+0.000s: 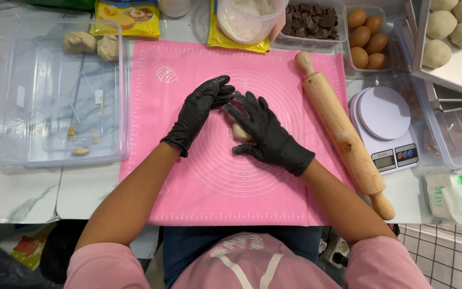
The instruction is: Shaping dough into small balls and flattening them with a rolling pin on a silicone mat.
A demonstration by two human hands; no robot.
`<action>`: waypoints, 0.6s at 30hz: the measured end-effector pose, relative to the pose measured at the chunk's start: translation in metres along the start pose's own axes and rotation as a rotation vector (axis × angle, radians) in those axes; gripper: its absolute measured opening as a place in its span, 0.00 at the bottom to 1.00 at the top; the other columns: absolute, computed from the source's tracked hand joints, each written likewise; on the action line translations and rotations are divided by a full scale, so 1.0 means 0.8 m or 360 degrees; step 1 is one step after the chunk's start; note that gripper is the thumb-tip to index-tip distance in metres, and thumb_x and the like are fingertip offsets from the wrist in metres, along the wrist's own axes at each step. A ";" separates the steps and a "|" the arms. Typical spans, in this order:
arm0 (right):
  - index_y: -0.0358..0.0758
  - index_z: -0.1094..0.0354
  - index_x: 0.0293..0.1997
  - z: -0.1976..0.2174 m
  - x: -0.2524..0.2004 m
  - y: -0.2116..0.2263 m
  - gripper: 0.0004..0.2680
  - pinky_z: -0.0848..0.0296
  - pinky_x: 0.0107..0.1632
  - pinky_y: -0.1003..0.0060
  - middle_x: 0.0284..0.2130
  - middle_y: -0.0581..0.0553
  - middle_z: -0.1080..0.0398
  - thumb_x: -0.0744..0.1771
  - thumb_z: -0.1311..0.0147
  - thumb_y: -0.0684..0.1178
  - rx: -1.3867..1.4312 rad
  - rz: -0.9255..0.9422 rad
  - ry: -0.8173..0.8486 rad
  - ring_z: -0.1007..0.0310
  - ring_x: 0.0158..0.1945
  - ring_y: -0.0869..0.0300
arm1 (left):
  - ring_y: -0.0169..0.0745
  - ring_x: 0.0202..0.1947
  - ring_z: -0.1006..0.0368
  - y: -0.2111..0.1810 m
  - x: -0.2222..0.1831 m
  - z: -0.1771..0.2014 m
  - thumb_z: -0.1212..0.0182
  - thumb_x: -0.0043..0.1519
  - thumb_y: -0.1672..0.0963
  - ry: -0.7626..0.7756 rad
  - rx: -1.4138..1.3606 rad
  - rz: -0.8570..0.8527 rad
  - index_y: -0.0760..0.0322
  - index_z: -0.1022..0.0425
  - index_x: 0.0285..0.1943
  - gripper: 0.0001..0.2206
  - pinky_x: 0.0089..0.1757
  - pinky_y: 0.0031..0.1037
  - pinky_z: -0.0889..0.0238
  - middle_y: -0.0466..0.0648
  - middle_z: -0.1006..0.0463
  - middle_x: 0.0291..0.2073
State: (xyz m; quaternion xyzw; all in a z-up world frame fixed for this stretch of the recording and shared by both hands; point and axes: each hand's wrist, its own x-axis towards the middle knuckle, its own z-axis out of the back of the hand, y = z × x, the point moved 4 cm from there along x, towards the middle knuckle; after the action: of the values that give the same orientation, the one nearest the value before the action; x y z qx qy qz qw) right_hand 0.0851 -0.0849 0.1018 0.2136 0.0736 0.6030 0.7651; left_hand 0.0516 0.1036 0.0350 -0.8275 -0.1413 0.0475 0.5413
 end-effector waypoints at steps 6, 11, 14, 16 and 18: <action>0.39 0.48 0.76 0.018 0.004 0.003 0.38 0.58 0.79 0.51 0.71 0.37 0.43 0.60 0.29 0.64 0.0362 0.0218 -0.0368 0.50 0.77 0.43 | 0.53 0.55 0.22 -0.001 -0.001 0.000 0.52 0.74 0.54 -0.0050 0.0003 -0.0003 0.67 0.29 0.68 0.17 0.58 0.39 0.28 0.62 0.20 0.53; 0.43 0.35 0.69 -0.034 -0.004 -0.035 0.24 0.38 0.70 0.48 0.58 0.42 0.29 0.64 0.33 0.51 0.0250 0.0086 -0.0371 0.33 0.66 0.44 | 0.54 0.54 0.21 -0.004 0.000 0.000 0.53 0.74 0.54 -0.0042 -0.0088 -0.0009 0.69 0.30 0.68 0.17 0.57 0.40 0.27 0.64 0.19 0.53; 0.41 0.37 0.70 -0.012 -0.002 -0.015 0.24 0.41 0.71 0.45 0.62 0.40 0.33 0.66 0.36 0.51 0.0191 0.0163 -0.0460 0.37 0.68 0.43 | 0.56 0.55 0.22 0.000 0.001 0.004 0.53 0.75 0.54 -0.0001 -0.0099 -0.0019 0.70 0.31 0.69 0.18 0.58 0.41 0.27 0.64 0.20 0.54; 0.37 0.40 0.71 -0.004 -0.001 -0.001 0.24 0.47 0.74 0.41 0.65 0.35 0.36 0.66 0.37 0.49 0.0262 0.0280 -0.0419 0.40 0.71 0.40 | 0.56 0.56 0.23 0.004 0.002 0.004 0.54 0.75 0.54 0.0036 -0.0114 -0.0031 0.71 0.32 0.69 0.18 0.58 0.42 0.28 0.64 0.21 0.55; 0.38 0.44 0.74 -0.016 -0.002 -0.001 0.26 0.48 0.75 0.44 0.67 0.33 0.38 0.66 0.38 0.47 0.0204 0.0195 -0.0235 0.44 0.73 0.38 | 0.54 0.55 0.21 0.007 0.003 0.005 0.53 0.74 0.55 -0.0025 -0.0161 -0.0010 0.71 0.31 0.68 0.18 0.57 0.41 0.27 0.64 0.20 0.53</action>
State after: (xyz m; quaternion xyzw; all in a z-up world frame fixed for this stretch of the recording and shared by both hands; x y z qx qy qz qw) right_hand 0.0805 -0.0831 0.0896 0.3100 0.0424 0.6253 0.7149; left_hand 0.0542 0.1059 0.0281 -0.8529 -0.1504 0.0449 0.4979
